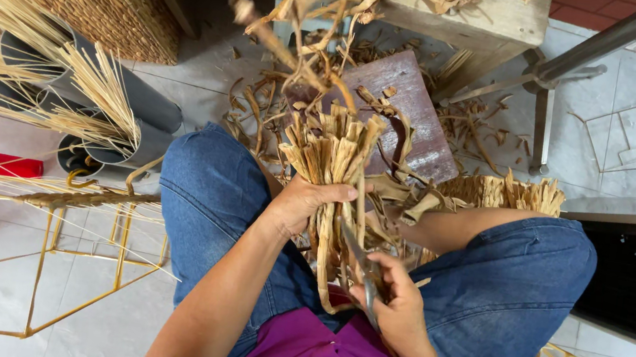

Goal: The person sits on the floor holding a bundle of dried plant stalks and trims the ends and side pieces with scissors, letting cut pieces fall onto a pile. They rotate the bundle and continue cutting along its length, then gather the trimmed bundle in both hands.

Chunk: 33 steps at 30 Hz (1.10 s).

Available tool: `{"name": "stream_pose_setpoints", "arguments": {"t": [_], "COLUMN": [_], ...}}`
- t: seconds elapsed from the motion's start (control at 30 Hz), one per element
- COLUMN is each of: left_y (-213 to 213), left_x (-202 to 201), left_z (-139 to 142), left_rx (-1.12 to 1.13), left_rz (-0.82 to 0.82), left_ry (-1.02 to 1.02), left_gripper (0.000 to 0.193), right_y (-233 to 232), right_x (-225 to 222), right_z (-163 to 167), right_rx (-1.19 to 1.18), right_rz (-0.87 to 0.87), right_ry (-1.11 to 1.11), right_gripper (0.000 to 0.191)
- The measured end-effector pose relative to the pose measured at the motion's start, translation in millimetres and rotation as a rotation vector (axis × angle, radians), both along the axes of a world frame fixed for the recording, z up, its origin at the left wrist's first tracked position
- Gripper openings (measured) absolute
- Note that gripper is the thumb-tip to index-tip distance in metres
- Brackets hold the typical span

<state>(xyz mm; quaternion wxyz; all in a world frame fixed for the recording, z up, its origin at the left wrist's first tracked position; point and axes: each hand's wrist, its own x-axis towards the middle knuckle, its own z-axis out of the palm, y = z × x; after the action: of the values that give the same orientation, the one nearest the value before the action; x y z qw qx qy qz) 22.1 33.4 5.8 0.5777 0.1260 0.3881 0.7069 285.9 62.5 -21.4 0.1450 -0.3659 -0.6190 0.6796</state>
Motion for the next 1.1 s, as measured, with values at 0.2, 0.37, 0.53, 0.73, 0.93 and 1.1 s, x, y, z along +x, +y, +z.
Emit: {"name": "stream_pose_setpoints", "arguments": {"t": [0.2,0.37,0.53,0.73,0.93,1.1], "left_y": [-21,-45,-49,-52,-46,-50], "left_x": [-10,-22,-22,-22,-28,-28], "left_z": [16,26,31,30,22,22], "left_rx": [0.157,0.332,0.308,0.274,0.231,0.202], "left_rz": [-0.072,-0.274,-0.447,-0.549,-0.555,-0.524], "left_ry": [-0.014,-0.067,-0.003,-0.03,0.083,0.073], "left_gripper": [0.062,0.075,0.072,0.068,0.069,0.072], "right_y": [19,63,91,103,124,123], "right_x": [18,22,3,-32,-36,-22], "right_z": [-6,18,32,28,43,60], "right_rx": [-0.137,-0.181,-0.231,-0.365,-0.029,0.028], "right_rz": [0.053,-0.048,0.105,0.079,-0.016,-0.069], "right_ry": [0.128,0.249,0.061,0.201,0.279,0.161], "right_gripper": [0.061,0.055,0.065,0.065,0.058,0.061]}}
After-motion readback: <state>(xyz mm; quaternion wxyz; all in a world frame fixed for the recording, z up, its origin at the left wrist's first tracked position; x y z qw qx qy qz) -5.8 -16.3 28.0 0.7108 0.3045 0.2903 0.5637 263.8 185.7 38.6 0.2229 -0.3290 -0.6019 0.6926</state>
